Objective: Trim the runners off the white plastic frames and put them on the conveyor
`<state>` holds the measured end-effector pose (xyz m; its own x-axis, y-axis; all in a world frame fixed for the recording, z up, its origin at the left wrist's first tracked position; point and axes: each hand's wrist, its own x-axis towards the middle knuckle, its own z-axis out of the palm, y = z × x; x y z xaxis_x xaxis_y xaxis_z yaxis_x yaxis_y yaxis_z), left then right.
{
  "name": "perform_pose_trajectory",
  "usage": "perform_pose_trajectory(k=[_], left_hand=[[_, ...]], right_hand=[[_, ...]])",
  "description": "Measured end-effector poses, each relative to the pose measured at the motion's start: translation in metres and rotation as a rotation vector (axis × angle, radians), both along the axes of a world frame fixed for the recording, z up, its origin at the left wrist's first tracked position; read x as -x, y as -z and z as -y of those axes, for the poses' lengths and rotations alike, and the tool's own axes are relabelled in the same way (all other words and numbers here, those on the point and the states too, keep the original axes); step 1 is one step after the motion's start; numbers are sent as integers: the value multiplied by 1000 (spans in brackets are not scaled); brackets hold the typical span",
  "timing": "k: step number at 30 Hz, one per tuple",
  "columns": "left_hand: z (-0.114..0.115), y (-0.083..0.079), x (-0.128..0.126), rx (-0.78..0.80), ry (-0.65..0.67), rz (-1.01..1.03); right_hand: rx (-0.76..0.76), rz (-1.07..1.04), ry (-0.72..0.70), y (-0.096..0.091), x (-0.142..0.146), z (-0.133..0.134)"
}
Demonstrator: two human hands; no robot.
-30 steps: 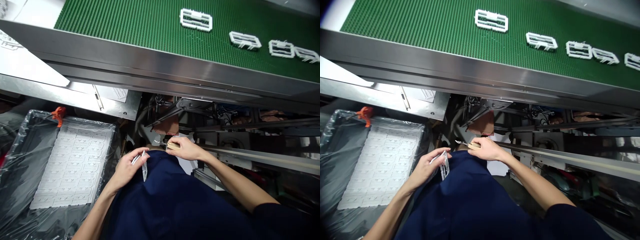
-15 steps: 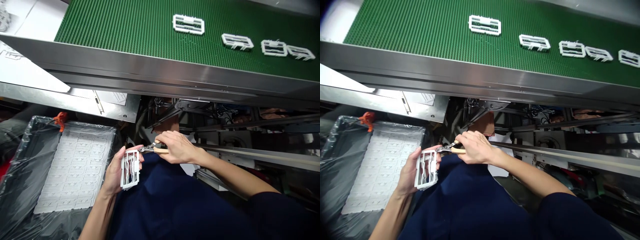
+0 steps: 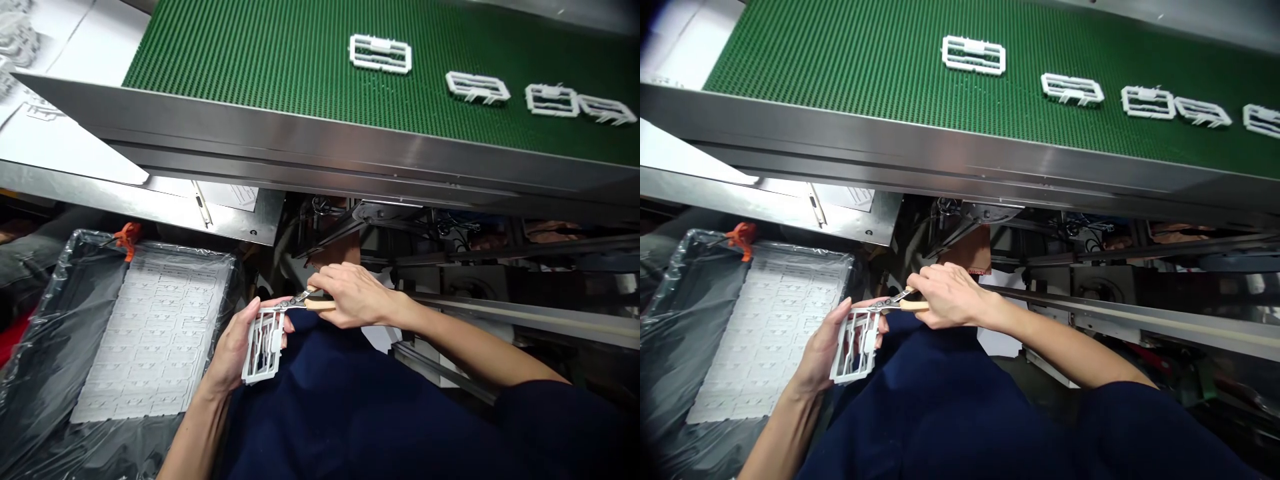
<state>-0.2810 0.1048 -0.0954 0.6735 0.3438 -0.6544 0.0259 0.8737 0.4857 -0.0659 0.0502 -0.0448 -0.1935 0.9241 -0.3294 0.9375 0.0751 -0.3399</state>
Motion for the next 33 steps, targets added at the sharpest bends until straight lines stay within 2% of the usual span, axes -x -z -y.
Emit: perform_pose_trajectory(k=[10,15,18,25,29,33], left_hand=[[-1,0,-4,-15,68,8],[-1,0,-6,7,59,19],[-2,1,-9,44,18,48],[-5,8,-17,67,-112,80],[1,17,-19,47,-161,16],[13,31,-15,57,-190,-85]], right_hand=[[13,2,0,1,-6,6],[-1,-29,41,2,-7,7],[26,-125,134,4,-6,8],[141,-381,509,18,3,11],[206,-393,577,35,2,0],[211,-307,540,43,-5,-26]])
